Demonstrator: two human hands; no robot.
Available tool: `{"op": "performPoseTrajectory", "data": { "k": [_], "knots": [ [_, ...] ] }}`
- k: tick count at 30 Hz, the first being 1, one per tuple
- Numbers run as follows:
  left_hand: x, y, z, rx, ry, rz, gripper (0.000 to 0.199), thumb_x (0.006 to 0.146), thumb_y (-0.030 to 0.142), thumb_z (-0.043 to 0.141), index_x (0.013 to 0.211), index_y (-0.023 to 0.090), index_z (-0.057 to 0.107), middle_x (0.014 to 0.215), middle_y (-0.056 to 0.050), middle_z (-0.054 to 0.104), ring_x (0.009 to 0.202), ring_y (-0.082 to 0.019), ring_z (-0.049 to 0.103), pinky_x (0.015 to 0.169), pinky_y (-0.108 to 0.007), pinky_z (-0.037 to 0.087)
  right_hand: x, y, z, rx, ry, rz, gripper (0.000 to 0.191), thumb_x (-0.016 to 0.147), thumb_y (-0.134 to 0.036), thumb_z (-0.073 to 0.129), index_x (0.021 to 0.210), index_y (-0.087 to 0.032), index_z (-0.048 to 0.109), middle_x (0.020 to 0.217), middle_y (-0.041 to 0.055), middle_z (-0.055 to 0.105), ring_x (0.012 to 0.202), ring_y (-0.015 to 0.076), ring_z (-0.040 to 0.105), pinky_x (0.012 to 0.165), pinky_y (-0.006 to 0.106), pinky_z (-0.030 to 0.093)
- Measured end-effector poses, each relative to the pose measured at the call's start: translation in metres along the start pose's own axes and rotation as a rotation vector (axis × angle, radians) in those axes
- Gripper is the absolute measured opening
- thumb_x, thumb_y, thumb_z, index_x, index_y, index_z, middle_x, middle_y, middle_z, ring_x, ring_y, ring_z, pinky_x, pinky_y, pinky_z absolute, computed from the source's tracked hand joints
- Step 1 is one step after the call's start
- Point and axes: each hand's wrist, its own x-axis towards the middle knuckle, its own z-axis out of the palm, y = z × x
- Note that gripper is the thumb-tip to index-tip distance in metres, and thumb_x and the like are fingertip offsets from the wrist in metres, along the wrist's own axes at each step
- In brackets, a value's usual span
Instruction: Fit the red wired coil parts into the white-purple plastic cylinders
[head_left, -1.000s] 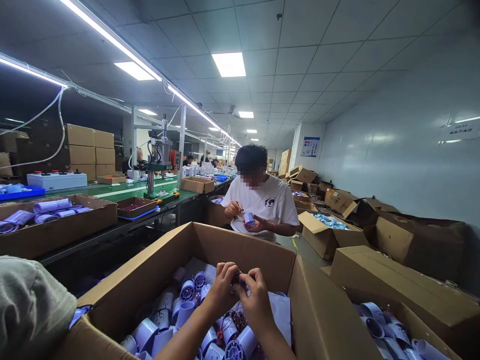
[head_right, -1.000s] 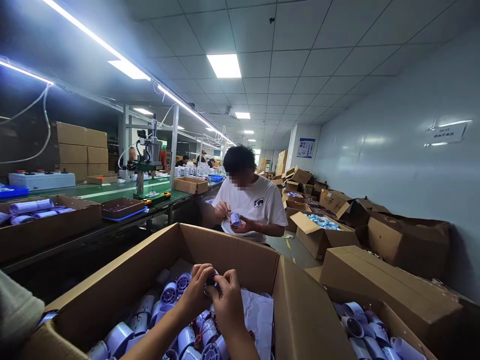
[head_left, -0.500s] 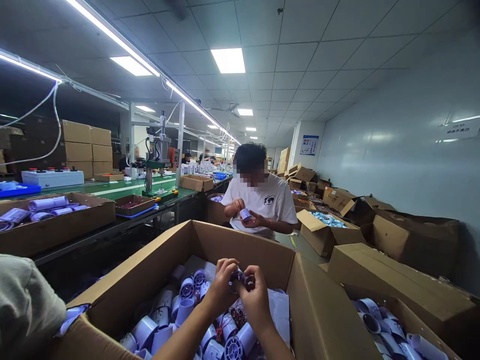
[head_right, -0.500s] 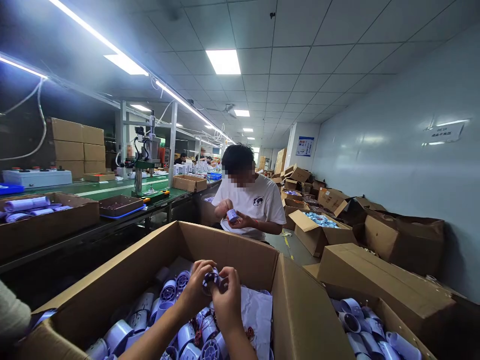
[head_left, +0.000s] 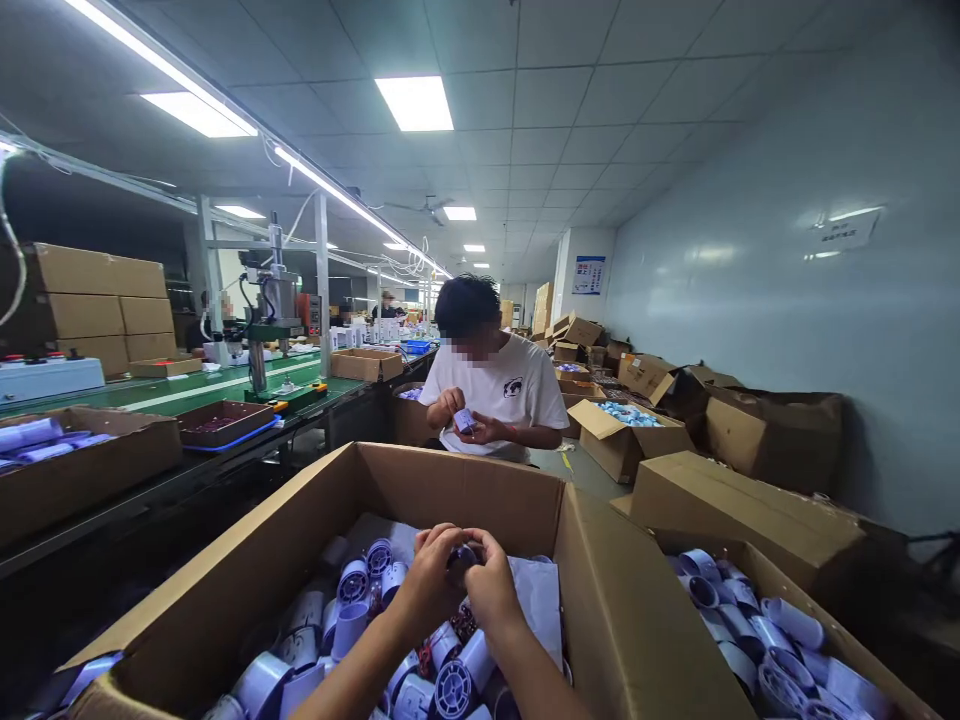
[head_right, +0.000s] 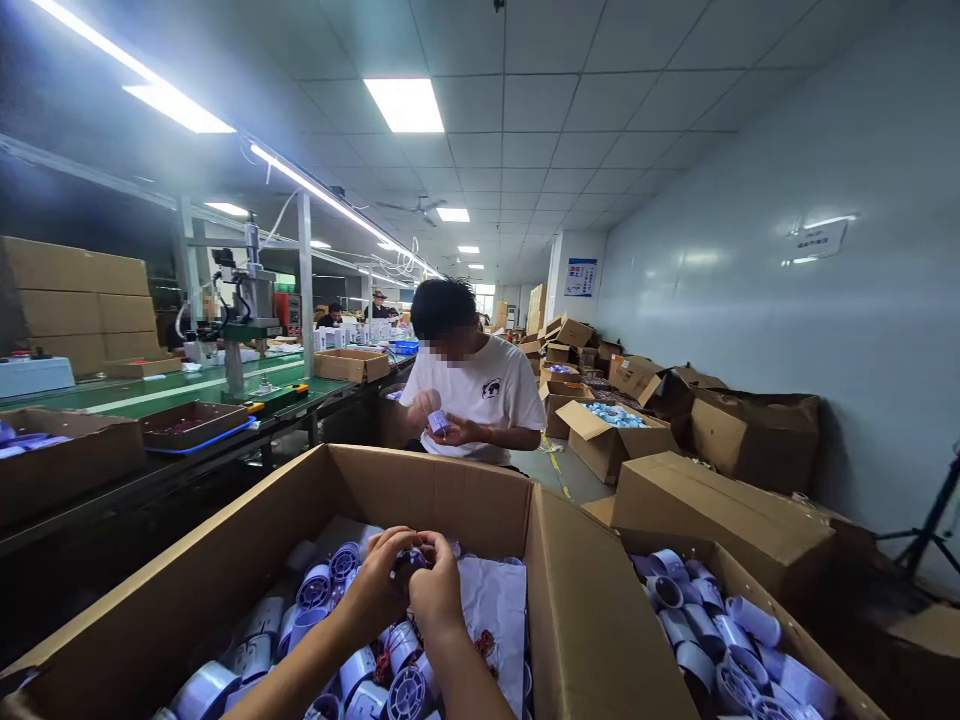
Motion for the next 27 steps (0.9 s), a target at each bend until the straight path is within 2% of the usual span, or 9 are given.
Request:
{"op": "performPoseTrajectory", "data": {
  "k": [5, 12, 19, 23, 27],
  "knots": [
    [0.002, 0.001, -0.003, 0.019, -0.042, 0.013, 0.033, 0.062, 0.006, 0.048, 0.09, 0.019, 0.059, 0.089, -0.007, 0.067, 0.083, -0.02, 0.061, 0.073, -0.033, 0.048, -0.002, -0.001, -0.001, -0.014, 0.013, 0.008, 0.044, 0.041, -0.005, 0.041, 0.077, -0.016, 0.063, 0.069, 0.001, 0.066, 0.07, 0.0177, 0.061, 0.065, 0.025, 0.048],
    [0.001, -0.002, -0.004, 0.033, -0.11, 0.017, 0.045, 0.052, 0.001, 0.046, 0.091, 0.02, 0.058, 0.087, -0.005, 0.066, 0.082, -0.02, 0.061, 0.073, -0.034, 0.049, 0.004, 0.006, 0.001, 0.028, 0.035, 0.058, 0.039, 0.043, -0.005, 0.041, 0.073, -0.017, 0.063, 0.063, -0.0005, 0.064, 0.064, 0.0175, 0.061, 0.059, 0.026, 0.047],
    [-0.001, -0.007, -0.006, 0.037, -0.071, 0.004, 0.037, 0.057, 0.004, 0.047, 0.088, 0.02, 0.061, 0.086, -0.006, 0.067, 0.08, -0.021, 0.062, 0.074, -0.035, 0.05, -0.002, 0.014, 0.009, 0.004, 0.068, -0.055, 0.051, 0.041, -0.002, 0.038, 0.082, -0.017, 0.063, 0.078, 0.0003, 0.068, 0.081, 0.0179, 0.063, 0.076, 0.027, 0.048],
    [-0.002, -0.011, -0.002, 0.012, -0.061, -0.068, 0.034, 0.057, 0.008, 0.048, 0.087, 0.02, 0.061, 0.084, -0.006, 0.068, 0.079, -0.022, 0.063, 0.072, -0.035, 0.052, 0.005, 0.015, 0.006, -0.057, 0.037, 0.024, 0.047, 0.041, -0.001, 0.04, 0.079, -0.016, 0.063, 0.074, 0.0006, 0.066, 0.078, 0.0192, 0.062, 0.071, 0.027, 0.048],
    [-0.001, -0.015, 0.008, -0.075, -0.072, -0.131, 0.037, 0.052, 0.01, 0.051, 0.087, 0.019, 0.059, 0.082, -0.005, 0.067, 0.076, -0.022, 0.065, 0.066, -0.033, 0.054, 0.016, 0.02, -0.004, -0.062, -0.028, 0.076, 0.041, 0.046, -0.004, 0.052, 0.083, -0.016, 0.065, 0.069, 0.0002, 0.066, 0.072, 0.0189, 0.062, 0.067, 0.028, 0.047]
  ]
}}
